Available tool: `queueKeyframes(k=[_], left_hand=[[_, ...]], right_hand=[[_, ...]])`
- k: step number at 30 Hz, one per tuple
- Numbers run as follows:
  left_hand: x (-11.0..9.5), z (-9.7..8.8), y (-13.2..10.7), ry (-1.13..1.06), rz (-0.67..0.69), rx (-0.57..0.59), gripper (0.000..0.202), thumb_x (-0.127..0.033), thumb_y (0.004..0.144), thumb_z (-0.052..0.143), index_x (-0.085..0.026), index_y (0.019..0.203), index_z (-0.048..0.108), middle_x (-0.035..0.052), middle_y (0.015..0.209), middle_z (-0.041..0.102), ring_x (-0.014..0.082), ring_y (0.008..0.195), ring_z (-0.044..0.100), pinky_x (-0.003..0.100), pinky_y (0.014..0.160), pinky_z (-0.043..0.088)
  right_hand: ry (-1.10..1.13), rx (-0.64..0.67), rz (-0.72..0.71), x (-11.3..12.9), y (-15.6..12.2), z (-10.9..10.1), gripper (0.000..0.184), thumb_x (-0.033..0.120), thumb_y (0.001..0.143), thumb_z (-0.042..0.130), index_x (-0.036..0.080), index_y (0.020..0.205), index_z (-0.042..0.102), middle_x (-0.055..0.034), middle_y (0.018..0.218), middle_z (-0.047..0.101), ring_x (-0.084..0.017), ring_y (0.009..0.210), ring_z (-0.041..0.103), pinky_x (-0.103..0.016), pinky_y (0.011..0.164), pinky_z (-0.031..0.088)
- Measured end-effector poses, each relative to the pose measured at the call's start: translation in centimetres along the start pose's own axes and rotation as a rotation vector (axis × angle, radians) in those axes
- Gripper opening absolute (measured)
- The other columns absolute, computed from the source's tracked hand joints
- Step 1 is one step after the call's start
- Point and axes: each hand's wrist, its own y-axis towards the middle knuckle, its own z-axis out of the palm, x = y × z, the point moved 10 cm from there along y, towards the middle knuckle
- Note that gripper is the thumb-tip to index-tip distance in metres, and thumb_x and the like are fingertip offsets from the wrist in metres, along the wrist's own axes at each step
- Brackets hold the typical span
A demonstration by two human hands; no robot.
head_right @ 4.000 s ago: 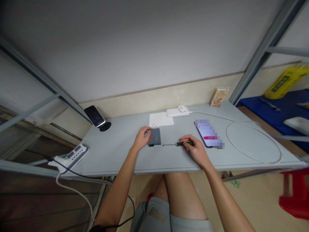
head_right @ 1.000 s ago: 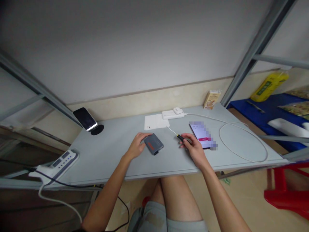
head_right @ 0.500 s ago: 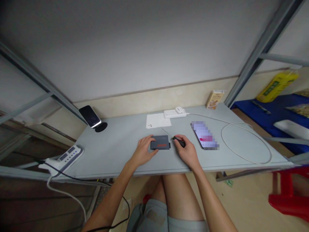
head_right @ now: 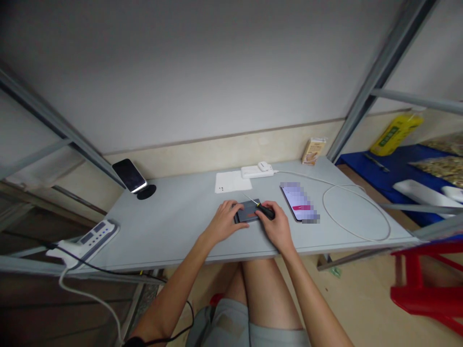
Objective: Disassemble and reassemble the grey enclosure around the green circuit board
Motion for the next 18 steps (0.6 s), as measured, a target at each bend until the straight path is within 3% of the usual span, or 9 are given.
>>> queueKeyframes(k=[5, 12, 15, 18], left_hand=[[1.1, -0.9, -1.2, -0.059, 0.065, 0.038, 0.056, -0.039, 0.085, 0.077, -0.028, 0.134, 0.055, 0.0092, 0.137, 0.054, 0.0273, 0.127, 0.048, 0.046, 0.112, 0.042], [5.0, -4.0, -3.3, -0.171, -0.051, -0.035, 0.05, -0.026, 0.086, 0.075, -0.027, 0.133, 0.057, 0.0083, 0.132, 0.058, 0.0255, 0.127, 0.051, 0.047, 0.114, 0.042], [5.4, -4.4, -3.7, -0.22, -0.058, -0.063, 0.055, -0.021, 0.085, 0.075, -0.027, 0.135, 0.055, 0.008, 0.133, 0.058, 0.0257, 0.129, 0.051, 0.048, 0.115, 0.041], [5.5, -4.4, -3.7, -0.262, -0.08, -0.095, 0.064, -0.018, 0.084, 0.076, -0.027, 0.141, 0.049, 0.0089, 0.138, 0.056, 0.0259, 0.132, 0.05, 0.049, 0.117, 0.039]], right_hand=[[-0.016, -0.059, 0.016, -0.4, 0.1, -0.5, 0.037, 0.052, 0.076, 0.07, 0.021, 0.095, 0.064, -0.0096, 0.093, 0.072, -0.026, 0.088, 0.067, -0.042, 0.088, 0.052], [-0.039, -0.317, 0.055, -1.4, -0.2, -3.6, 0.027, 0.037, 0.08, 0.064, 0.019, 0.1, 0.063, -0.011, 0.1, 0.07, -0.026, 0.096, 0.064, -0.046, 0.095, 0.048], [-0.081, -0.392, -0.021, -0.5, -0.7, -4.3, 0.033, 0.033, 0.083, 0.061, 0.017, 0.111, 0.06, -0.0146, 0.112, 0.066, -0.027, 0.107, 0.061, -0.049, 0.101, 0.045], [-0.107, -0.358, -0.11, 1.2, -1.3, -3.8, 0.034, 0.036, 0.085, 0.062, 0.016, 0.114, 0.06, -0.0146, 0.111, 0.066, -0.027, 0.103, 0.063, -0.047, 0.096, 0.048]])
